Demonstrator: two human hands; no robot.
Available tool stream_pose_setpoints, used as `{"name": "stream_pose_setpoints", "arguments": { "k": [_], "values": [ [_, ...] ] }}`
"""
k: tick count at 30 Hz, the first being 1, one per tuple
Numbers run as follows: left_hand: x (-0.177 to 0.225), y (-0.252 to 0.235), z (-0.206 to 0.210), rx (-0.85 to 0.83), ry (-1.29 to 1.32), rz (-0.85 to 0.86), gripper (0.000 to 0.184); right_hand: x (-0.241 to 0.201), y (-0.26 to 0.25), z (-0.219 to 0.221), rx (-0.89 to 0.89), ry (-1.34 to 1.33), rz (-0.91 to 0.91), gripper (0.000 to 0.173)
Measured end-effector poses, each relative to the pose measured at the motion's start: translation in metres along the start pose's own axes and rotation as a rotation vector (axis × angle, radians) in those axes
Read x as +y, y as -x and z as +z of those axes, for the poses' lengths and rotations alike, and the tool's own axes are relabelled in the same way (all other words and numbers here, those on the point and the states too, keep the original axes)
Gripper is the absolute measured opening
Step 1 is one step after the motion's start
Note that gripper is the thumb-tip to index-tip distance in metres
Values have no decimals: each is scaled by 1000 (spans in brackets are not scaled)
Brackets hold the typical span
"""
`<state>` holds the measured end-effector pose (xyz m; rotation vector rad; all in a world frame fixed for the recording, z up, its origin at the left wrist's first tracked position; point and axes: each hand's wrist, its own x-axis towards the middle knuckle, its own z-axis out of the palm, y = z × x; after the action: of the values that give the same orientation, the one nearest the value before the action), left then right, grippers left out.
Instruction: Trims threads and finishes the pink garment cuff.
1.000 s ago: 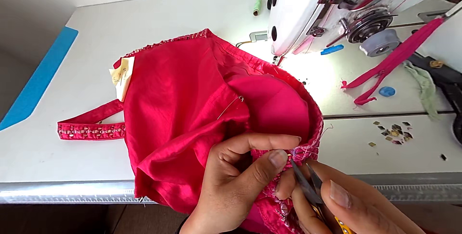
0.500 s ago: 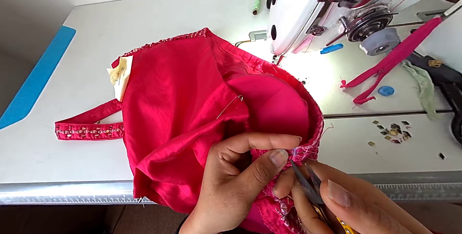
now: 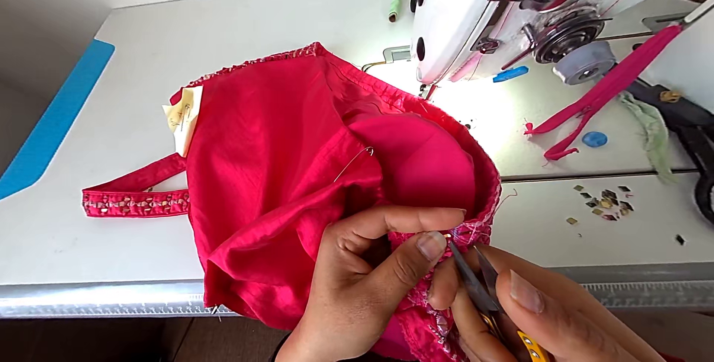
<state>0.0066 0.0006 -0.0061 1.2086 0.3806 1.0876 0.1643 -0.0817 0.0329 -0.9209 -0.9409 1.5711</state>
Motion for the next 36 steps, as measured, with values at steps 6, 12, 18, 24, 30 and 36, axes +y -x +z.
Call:
{"name": "stream_pose_setpoints", "arguments": {
  "k": [6,12,18,24,30,36],
  "values": [
    [1,1,-1,27,38,-21,20,2,0,1,-26,-11,-3,34],
    [1,1,-1,29,46,-22,20,0,0,-1,-39,8,3,33],
    [0,1,-1,11,62,-16,20,1,0,-1,-33,4,-14,35],
    [0,1,-1,-7,30,-7,21,2,0,2,7,-30,-20,35],
    [0,0,-1,-9,39,-9,19,4,-2,8,52,-177,-5,36],
    [1,0,-1,-20,-10,-5,21,6,-3,14,140,-192,-4,36]
  ]
}}
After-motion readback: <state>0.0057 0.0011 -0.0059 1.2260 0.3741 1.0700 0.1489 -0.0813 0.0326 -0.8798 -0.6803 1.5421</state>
